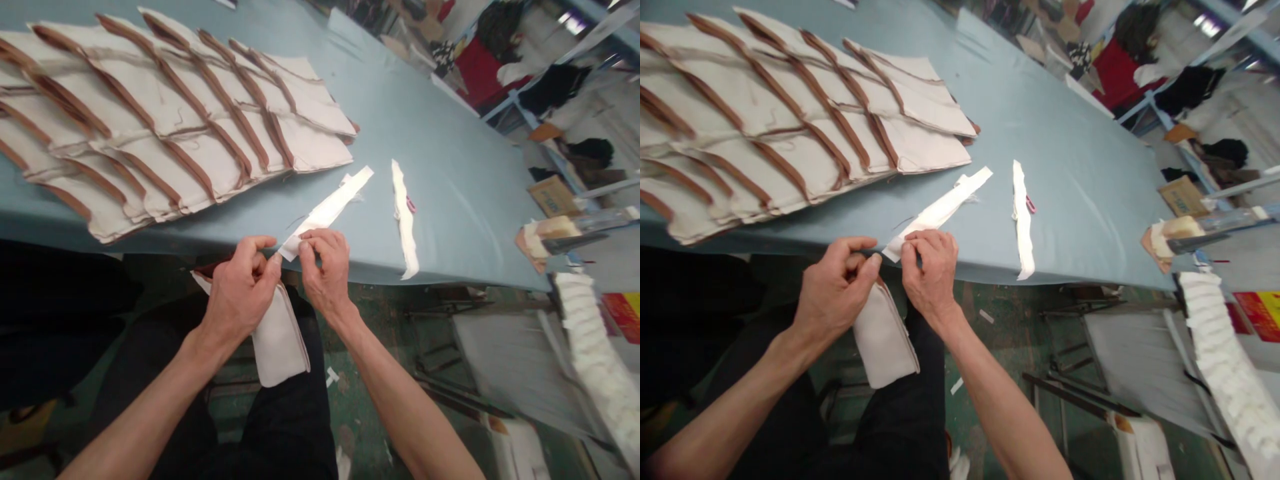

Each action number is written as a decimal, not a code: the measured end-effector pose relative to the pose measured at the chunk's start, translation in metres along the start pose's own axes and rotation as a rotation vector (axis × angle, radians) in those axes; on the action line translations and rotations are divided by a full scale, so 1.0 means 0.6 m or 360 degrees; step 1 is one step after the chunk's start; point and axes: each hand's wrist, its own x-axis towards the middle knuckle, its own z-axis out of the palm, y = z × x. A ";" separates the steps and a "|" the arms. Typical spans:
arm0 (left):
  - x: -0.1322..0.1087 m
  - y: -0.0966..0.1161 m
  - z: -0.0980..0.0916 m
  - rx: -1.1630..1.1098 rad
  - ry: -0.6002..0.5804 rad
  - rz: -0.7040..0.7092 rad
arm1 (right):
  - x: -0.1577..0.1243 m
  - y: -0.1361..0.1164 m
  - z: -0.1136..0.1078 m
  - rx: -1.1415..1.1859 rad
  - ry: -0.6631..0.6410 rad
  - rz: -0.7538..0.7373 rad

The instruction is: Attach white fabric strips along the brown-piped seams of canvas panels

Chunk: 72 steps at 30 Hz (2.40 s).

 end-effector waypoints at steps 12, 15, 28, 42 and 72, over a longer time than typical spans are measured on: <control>0.016 -0.013 0.011 0.0413 -0.0157 0.0286 | 0.032 0.022 -0.002 0.0168 -0.0026 0.0463; 0.016 -0.005 0.004 0.0405 -0.0100 0.0251 | 0.032 0.023 -0.004 0.0249 -0.0043 0.0494; 0.032 0.021 0.008 0.1069 -0.0553 0.0272 | 0.038 0.039 -0.016 0.0447 0.0005 0.0651; 0.039 0.042 0.014 0.1360 -0.0752 0.0219 | 0.064 0.058 -0.019 0.0744 -0.0090 0.0713; 0.034 0.036 0.022 0.1302 -0.0716 0.0203 | 0.178 0.135 -0.066 0.0458 0.0315 0.0721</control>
